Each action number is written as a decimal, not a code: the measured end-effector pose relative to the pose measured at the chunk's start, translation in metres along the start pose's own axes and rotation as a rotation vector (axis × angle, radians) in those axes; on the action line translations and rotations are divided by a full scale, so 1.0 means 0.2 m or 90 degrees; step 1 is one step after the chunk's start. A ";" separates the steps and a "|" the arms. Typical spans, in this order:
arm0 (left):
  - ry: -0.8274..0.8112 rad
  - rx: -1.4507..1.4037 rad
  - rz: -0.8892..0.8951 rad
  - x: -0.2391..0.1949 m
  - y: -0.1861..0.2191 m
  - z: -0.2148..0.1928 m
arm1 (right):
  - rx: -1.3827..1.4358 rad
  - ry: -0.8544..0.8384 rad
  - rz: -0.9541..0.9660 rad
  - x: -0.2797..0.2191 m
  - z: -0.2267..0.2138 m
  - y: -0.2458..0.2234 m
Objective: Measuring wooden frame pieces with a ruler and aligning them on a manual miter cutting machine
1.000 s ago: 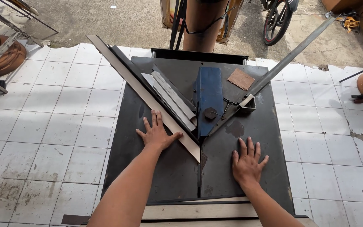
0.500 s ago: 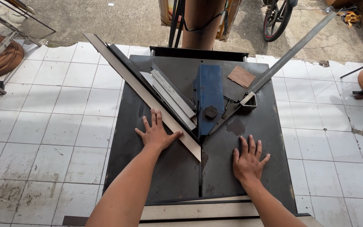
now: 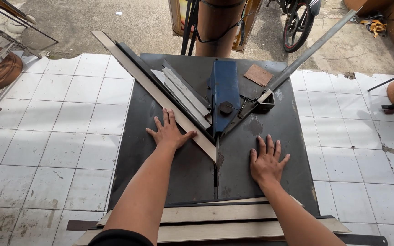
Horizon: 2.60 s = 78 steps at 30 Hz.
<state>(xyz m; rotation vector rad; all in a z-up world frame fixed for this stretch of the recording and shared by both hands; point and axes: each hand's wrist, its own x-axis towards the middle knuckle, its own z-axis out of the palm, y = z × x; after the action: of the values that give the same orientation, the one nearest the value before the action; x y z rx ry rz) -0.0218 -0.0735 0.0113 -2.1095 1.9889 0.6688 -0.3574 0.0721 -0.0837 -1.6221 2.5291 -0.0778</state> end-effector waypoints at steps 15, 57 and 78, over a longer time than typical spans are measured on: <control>0.278 0.146 0.509 -0.19 -0.23 0.52 | -0.020 -0.013 -0.006 -0.41 0.02 0.11; 0.158 0.105 0.475 -0.29 -0.17 0.35 | 0.000 -0.015 -0.001 -0.44 -0.02 0.09; 0.164 -0.112 0.100 -0.34 -0.24 0.54 | -0.001 -0.007 -0.001 -0.44 -0.03 0.09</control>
<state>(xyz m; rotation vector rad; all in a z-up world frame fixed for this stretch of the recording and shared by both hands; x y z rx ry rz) 0.0017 0.0379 -0.0639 -2.2559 2.3303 0.6472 -0.3386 0.1595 -0.0718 -1.6210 2.5200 -0.0680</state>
